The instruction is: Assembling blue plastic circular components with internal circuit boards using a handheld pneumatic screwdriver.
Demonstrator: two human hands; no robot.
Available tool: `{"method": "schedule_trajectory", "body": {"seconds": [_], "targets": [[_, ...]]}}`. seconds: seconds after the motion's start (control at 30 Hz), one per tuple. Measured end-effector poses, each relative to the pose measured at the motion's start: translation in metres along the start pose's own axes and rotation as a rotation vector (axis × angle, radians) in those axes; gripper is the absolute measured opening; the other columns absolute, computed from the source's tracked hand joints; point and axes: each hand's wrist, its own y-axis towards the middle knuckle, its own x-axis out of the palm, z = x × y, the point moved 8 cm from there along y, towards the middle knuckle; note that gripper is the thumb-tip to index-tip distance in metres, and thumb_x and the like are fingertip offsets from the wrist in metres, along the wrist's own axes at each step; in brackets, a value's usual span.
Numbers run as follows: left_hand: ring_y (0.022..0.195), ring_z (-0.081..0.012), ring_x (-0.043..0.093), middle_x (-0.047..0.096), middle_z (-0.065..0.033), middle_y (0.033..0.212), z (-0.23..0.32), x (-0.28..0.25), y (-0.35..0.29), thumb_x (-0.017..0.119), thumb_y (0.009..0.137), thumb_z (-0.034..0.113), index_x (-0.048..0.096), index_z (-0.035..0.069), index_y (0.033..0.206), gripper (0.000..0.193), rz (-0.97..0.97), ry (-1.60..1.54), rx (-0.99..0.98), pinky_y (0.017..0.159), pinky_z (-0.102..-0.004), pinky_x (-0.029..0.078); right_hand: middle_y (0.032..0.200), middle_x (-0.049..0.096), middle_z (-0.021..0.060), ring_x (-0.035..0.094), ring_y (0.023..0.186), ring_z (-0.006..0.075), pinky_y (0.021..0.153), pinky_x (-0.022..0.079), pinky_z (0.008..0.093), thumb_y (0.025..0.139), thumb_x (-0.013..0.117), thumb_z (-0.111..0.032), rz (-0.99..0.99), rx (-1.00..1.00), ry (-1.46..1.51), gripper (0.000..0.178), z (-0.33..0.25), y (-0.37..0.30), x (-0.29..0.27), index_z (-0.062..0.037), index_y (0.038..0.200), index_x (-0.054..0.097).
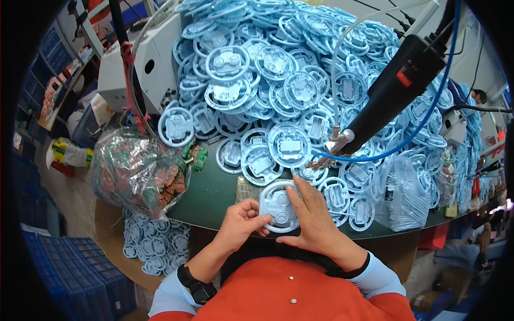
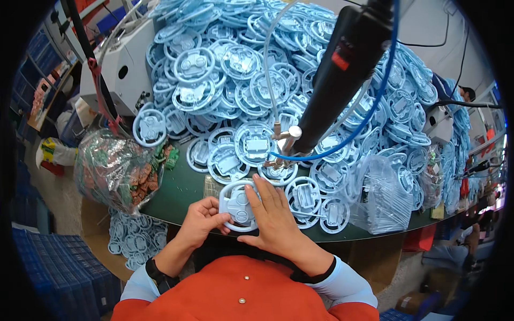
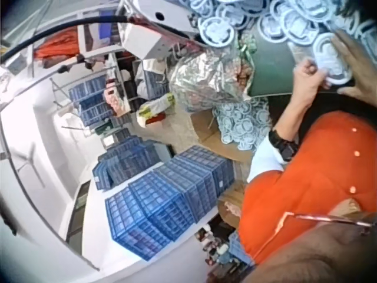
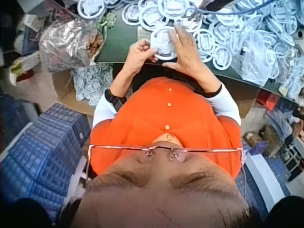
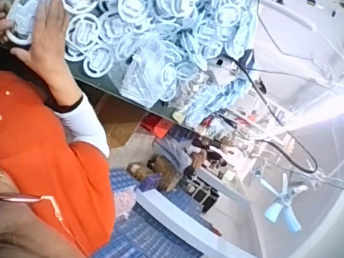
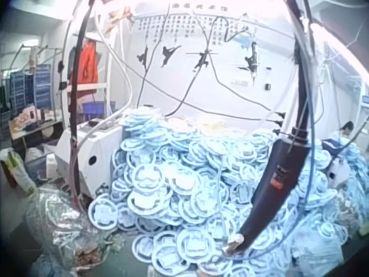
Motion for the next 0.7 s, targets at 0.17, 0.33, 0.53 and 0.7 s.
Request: {"method": "schedule_trajectory", "body": {"seconds": [0.17, 0.33, 0.53, 0.7], "targets": [[0.067, -0.0113, 0.065, 0.067, -0.0071, 0.084, -0.026, 0.019, -0.006, 0.068, 0.091, 0.008, 0.057, 0.001, 0.098, 0.014, -0.119, 0.012, -0.068, 0.059, -0.0244, 0.056, 0.148, 0.030, 0.0264, 0.035, 0.134, 0.0447, 0.109, 0.032, 0.0507, 0.058, 0.090, -0.025, 0.017, 0.037, 0.106, 0.110, 0.009, -0.029, 0.009, 0.0000, 0.146, 0.029], [0.057, -0.0132, 0.062, 0.062, -0.0072, 0.064, 0.033, -0.007, 0.016, 0.074, 0.085, 0.019, 0.059, -0.001, 0.098, 0.028, 0.270, 1.022, 0.248, 0.051, -0.0290, 0.047, 0.150, 0.031, 0.0257, 0.032, 0.138, 0.0410, 0.112, 0.028, 0.0467, 0.057, 0.089, -0.031, 0.237, 0.218, 0.037, 0.118, 0.040, -0.067, -0.037, 0.0040, 0.149, 0.023], [0.058, -0.0170, 0.063, 0.065, -0.0096, 0.068, 0.018, 0.001, 0.032, 0.073, 0.085, 0.017, 0.062, 0.000, 0.097, 0.024, 0.115, 0.947, 0.332, 0.054, -0.0293, 0.048, 0.153, 0.029, 0.0213, 0.033, 0.140, 0.0333, 0.112, 0.028, 0.0425, 0.060, 0.086, -0.035, 0.306, 0.271, 0.030, 0.119, 0.056, -0.071, -0.055, 0.0039, 0.151, 0.021], [0.085, -0.0358, 0.069, 0.068, -0.0185, 0.103, 0.053, -0.004, -0.024, 0.071, 0.068, -0.006, 0.056, 0.002, 0.099, 0.035, 0.094, 1.040, 1.166, 0.072, -0.0395, 0.057, 0.152, 0.027, 0.0215, 0.032, 0.139, 0.0352, 0.114, 0.027, 0.0444, 0.059, 0.088, -0.038, 0.567, 0.203, 0.113, 0.121, 0.066, -0.090, -0.073, 0.0023, 0.150, 0.020]]}}
